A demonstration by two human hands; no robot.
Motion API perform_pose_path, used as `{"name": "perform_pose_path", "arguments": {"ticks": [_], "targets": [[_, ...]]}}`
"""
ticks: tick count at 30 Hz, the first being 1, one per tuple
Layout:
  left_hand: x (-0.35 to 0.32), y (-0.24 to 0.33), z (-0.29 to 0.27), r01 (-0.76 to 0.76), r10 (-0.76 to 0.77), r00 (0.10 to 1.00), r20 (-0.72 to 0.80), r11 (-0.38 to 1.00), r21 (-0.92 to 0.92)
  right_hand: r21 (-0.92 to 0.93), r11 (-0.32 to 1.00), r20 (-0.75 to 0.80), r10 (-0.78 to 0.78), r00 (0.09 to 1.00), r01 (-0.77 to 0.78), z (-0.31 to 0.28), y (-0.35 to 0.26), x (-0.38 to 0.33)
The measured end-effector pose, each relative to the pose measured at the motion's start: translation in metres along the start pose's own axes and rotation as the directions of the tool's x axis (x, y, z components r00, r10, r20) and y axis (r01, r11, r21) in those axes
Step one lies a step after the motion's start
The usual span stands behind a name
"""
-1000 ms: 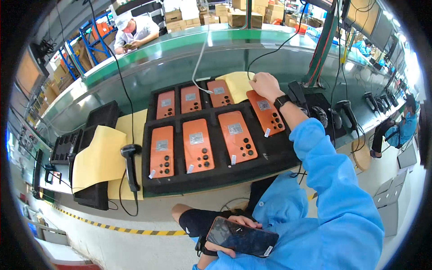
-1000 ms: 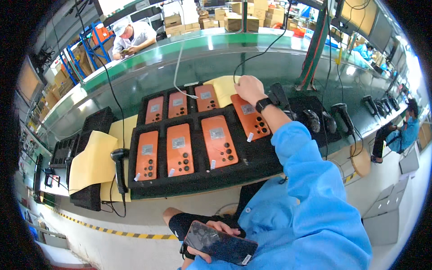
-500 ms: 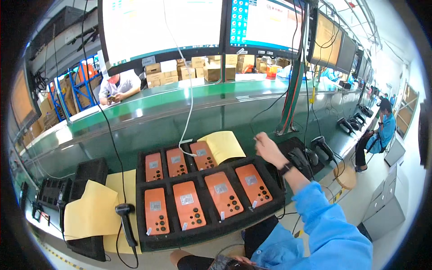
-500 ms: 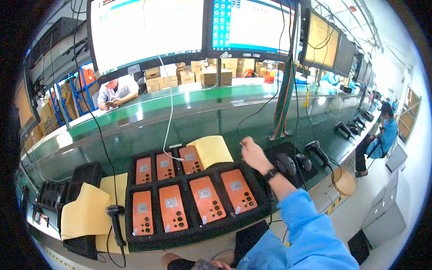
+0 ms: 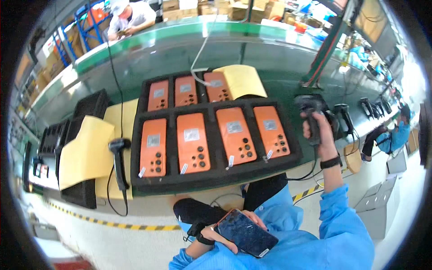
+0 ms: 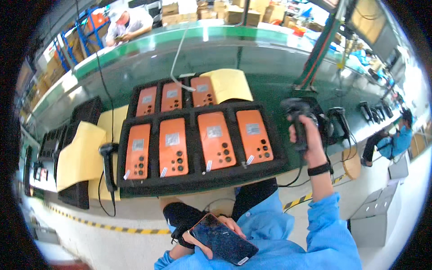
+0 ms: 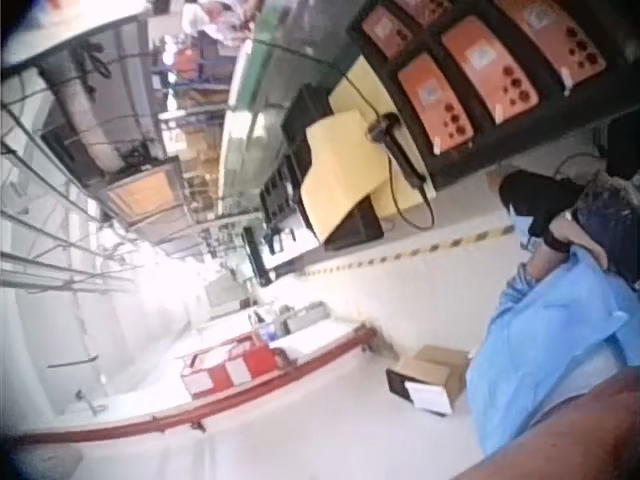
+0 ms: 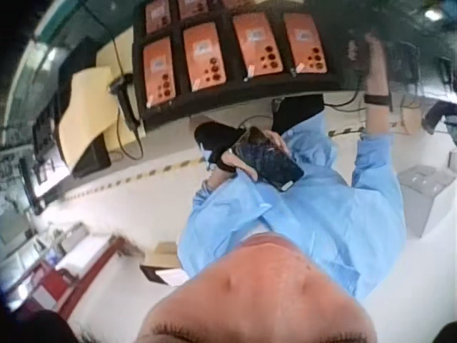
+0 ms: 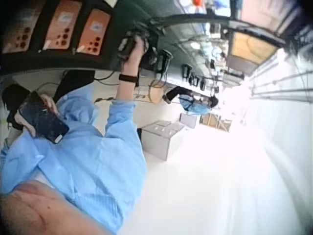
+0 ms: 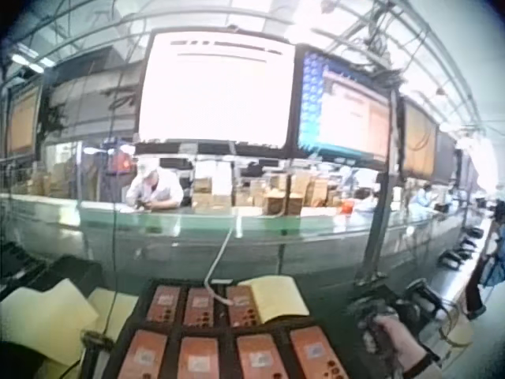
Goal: Inspecting and testing multiple smartphones at an assembly line workstation.
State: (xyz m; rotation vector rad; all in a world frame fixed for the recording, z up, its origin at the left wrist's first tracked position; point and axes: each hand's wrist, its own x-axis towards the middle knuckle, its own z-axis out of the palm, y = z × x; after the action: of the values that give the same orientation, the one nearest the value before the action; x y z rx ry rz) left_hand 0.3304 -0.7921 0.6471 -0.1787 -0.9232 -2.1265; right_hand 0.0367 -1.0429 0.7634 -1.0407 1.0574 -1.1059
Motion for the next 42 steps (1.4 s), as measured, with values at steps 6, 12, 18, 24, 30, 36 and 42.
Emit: {"name": "perform_pose_path", "arguments": {"ticks": [6,12,18,24,30,36,42], "targets": [[-0.014,-0.015,0.010,-0.101,0.099,0.992,-0.075,0.995,-0.020,0.173,0.939,0.343,0.225,0.912,-0.297,0.098,-0.018,-0.061],[-0.028,-0.016,0.008,-0.123,0.126,0.991,-0.037,0.990,0.069,-0.222,0.913,0.416,0.405,0.814,-0.341,0.137,-0.021,-0.064],[-0.031,-0.014,0.012,-0.101,0.101,0.992,-0.072,0.995,0.009,-0.133,0.923,0.399,0.384,0.833,-0.361,0.134,-0.011,-0.056],[-0.034,-0.013,0.010,-0.066,0.066,0.995,-0.074,0.998,-0.005,-0.123,0.912,0.362,0.408,0.838,-0.391,0.137,-0.017,-0.056],[-0.029,-0.011,0.016,-0.151,0.145,0.981,-0.125,0.988,-0.041,-0.123,0.920,0.421,0.387,0.820,-0.371,0.130,-0.014,-0.046],[-0.040,-0.010,0.016,-0.301,0.282,0.832,-0.479,0.953,0.037,-0.607,0.793,0.032,-0.052,0.998,0.060,0.043,-0.027,-0.002],[-0.035,-0.019,0.022,-0.427,0.511,0.642,-0.572,0.858,0.286,-0.872,0.422,0.050,-0.427,0.903,0.248,-0.033,0.057,0.064]]}}
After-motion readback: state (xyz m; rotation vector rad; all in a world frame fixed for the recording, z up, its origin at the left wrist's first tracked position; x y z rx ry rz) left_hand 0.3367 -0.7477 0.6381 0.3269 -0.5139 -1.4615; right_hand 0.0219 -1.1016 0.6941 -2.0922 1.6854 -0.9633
